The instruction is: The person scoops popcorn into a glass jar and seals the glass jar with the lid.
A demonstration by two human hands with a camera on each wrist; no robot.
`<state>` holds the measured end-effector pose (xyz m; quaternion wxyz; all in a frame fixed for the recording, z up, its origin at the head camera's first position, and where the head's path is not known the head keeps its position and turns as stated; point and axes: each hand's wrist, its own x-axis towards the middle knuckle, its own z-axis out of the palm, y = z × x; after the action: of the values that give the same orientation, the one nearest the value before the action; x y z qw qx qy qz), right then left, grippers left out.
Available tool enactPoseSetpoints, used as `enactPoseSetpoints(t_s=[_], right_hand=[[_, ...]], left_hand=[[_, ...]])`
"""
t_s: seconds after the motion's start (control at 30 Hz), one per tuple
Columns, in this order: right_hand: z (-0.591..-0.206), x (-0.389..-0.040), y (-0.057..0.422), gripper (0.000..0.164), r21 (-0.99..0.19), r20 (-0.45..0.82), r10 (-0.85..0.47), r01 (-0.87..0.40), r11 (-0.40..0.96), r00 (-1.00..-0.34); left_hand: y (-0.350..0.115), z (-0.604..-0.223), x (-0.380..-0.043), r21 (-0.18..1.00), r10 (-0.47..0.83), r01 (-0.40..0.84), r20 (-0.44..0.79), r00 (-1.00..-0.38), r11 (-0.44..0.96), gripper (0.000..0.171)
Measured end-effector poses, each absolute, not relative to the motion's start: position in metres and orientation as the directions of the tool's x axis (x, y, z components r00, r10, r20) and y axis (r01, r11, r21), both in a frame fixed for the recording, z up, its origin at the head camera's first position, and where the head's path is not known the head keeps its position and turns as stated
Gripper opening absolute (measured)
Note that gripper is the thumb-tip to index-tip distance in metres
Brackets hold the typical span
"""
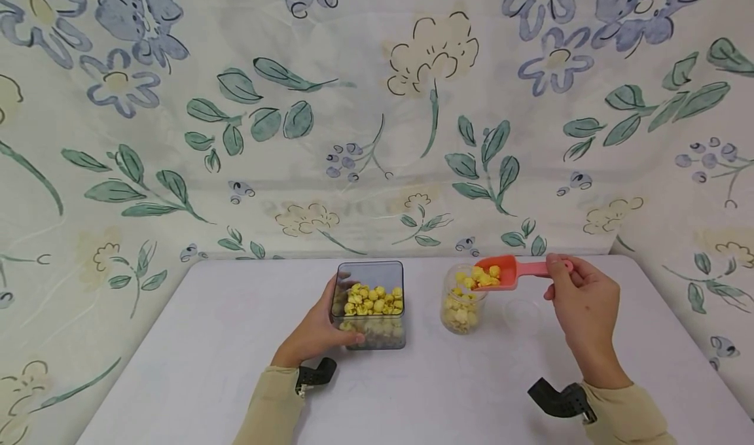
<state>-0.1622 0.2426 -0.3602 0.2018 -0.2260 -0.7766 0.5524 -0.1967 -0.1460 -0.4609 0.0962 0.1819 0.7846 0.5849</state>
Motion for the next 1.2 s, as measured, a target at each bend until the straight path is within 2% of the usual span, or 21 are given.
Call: enactPoseSetpoints(t_s=[0.4,0.7,0.9,1.2], right_hand=[[-0.357,-0.162,0.240,0.038,-0.915,0.156,0.573,0.100,0.390,-0.805],[-0.356,-0.164,0.239,0.035,-0.959,0.097,0.585,0.082,0.271,-0.805],[-0.355,-0.164,0.226,0.033,-0.956,0.166,0.546,0.001,0.292,-0.821],[-0.349,-0.166,0.201,0.028,-0.972,0.230,0.492,-0.175,0.155,-0.840]], left_hand=[[-0.147,-0.461,-0.197,0.956,0.407,0.175,0.067,-0.911,0.233,0.114],[-0.145,-0.463,-0.196,0.955,0.412,0.169,0.056,-0.910,0.245,0.116],[-0.147,-0.463,-0.194,0.958,0.397,0.158,0.053,-0.916,0.238,0.115],[-0.147,-0.462,-0.196,0.958,0.403,0.161,0.053,-0.913,0.237,0.116]])
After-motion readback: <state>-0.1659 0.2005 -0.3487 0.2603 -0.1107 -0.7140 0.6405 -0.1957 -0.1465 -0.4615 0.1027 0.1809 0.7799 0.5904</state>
